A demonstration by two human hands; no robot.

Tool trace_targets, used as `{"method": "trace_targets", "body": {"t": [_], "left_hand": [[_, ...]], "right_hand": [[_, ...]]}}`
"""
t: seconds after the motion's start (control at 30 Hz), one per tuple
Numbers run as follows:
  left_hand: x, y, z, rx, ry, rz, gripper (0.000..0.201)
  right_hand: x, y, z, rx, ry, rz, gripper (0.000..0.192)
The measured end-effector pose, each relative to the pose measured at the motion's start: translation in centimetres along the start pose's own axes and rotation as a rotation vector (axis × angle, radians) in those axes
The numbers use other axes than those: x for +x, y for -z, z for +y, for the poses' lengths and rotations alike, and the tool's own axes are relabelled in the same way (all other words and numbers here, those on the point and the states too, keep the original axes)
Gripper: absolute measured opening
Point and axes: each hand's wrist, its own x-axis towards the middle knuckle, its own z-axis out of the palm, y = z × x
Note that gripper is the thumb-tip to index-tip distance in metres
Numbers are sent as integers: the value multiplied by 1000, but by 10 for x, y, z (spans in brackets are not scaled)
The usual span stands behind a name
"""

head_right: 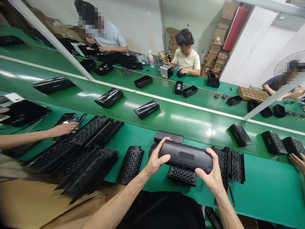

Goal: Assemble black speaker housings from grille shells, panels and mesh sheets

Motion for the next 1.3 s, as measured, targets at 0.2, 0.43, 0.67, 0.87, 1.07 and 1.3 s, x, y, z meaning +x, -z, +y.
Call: {"method": "trace_targets", "body": {"t": [0.2, 0.43, 0.67, 0.87, 1.07, 1.3], "left_hand": [[2, 7, -7, 61, 124, -35, 77], [-5, 12, -15, 41, 48, -106, 95], [6, 13, -32, 29, 241, 11, 85], [21, 35, -44, -129, 375, -47, 86], [30, 32, -54, -117, 392, 58, 83], [47, 31, -55, -44, 363, 42, 82]], "right_hand": [[-3, -10, 12, 51, -169, 19, 70], [-11, -9, 28, 117, -224, 7, 76], [3, -9, 30, 359, -532, -121, 82], [9, -10, 33, 412, -553, -249, 90], [11, -23, 42, 492, -617, -209, 79], [25, -23, 51, 536, -658, -181, 76]]}}
